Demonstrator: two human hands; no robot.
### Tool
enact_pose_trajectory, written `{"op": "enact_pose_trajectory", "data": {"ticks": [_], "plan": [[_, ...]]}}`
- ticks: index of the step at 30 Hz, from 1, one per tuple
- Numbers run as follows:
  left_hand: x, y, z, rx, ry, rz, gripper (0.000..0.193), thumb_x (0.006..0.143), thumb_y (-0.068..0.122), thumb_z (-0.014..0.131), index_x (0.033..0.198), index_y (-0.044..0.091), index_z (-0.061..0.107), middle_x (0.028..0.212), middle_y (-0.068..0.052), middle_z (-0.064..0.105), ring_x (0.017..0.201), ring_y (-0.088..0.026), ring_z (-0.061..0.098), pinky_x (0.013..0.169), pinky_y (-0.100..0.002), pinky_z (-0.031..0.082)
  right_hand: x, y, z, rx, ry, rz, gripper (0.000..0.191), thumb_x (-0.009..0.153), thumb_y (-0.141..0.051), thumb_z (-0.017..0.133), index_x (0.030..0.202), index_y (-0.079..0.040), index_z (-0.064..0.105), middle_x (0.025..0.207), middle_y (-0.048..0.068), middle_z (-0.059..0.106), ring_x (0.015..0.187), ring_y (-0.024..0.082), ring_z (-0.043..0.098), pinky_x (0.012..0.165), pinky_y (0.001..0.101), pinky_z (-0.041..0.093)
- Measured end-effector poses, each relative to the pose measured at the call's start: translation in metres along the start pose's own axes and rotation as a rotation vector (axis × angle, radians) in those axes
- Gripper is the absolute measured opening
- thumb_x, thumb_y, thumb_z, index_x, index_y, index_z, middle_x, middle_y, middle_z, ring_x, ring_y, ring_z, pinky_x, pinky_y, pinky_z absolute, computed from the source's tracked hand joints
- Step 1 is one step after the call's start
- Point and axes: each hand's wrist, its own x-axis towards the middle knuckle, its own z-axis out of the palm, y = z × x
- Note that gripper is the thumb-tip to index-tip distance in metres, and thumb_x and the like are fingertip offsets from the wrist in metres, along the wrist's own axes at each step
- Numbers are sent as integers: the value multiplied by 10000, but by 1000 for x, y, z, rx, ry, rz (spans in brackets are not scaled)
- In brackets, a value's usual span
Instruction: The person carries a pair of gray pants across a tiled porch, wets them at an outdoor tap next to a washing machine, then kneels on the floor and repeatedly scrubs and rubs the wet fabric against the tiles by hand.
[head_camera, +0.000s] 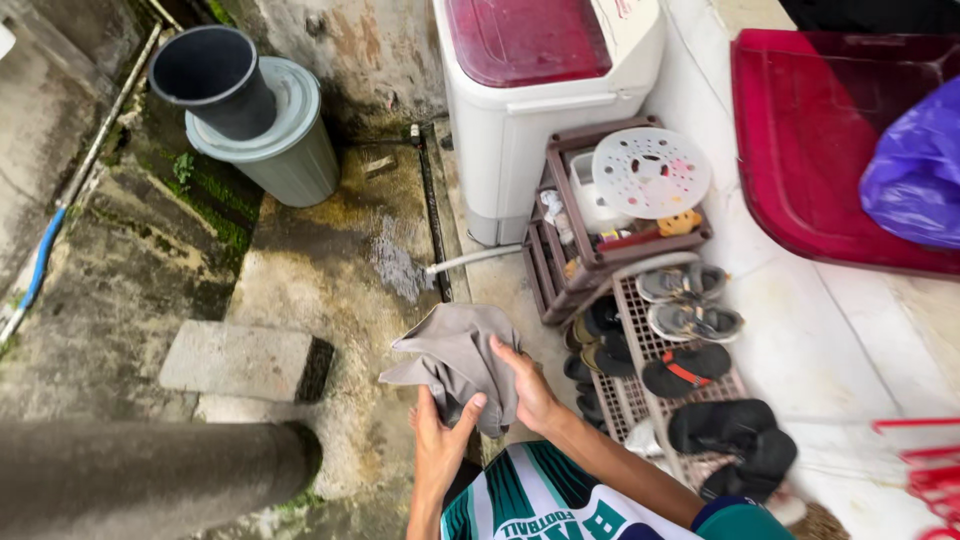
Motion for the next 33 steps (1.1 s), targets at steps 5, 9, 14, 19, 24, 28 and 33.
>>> {"op": "enact_pose_trajectory", "data": {"ticks": [5,9,14,19,24,28,33], "plan": [[123,-28,-34,231,-126,-118,670,816,359,885,1224,-53,549,1067,-211,693,1029,-289,621,1015,-372,491,103,2,30,66,55,-95,490,994,-360,584,1349,-24,613,1319,81,680,1191,199,653,1027,366,504],[234,-39,-72,-85,-295,-5,772,801,315,840,1380,-23,459,1227,-156,657,1126,-225,625,968,-366,502,196,7,63,120,159,-136,506,986,-380,564,1350,-32,618,1322,89,687,1190,205,663,1026,367,505],[339,-22,-123,-77,-530,88,777,811,258,829,1434,-13,452,1282,-147,684,1163,-197,653,979,-331,514,277,10,111,240,180,-227,521,993,-398,556,1340,-16,623,1295,118,695,1156,231,672,1010,381,513],[435,-21,-136,-80,-605,27,744,792,201,838,1409,1,472,1202,-152,712,1067,-214,684,929,-332,539,323,6,136,263,304,-296,503,986,-364,587,1354,-23,615,1315,88,691,1176,194,669,1025,355,515],[495,-46,-112,-64,-670,151,704,784,184,855,1368,-17,517,1212,-171,703,1079,-226,663,959,-343,514,361,-8,133,347,369,-384,508,978,-385,608,1355,-45,620,1326,74,682,1183,174,662,1037,342,511],[557,-86,-105,15,-651,167,749,767,154,870,1391,-33,502,1268,-183,684,1155,-235,645,1016,-348,477,414,-33,132,401,258,-405,521,985,-413,633,1338,-29,629,1311,107,678,1167,200,658,1031,349,516],[648,-135,-92,-225,-634,273,835,757,91,840,1464,-56,422,1342,-204,642,1243,-252,619,1067,-344,429,489,-66,147,262,459,-286,528,932,-412,677,1323,-57,667,1308,36,706,1180,133,658,1026,298,509]]}}
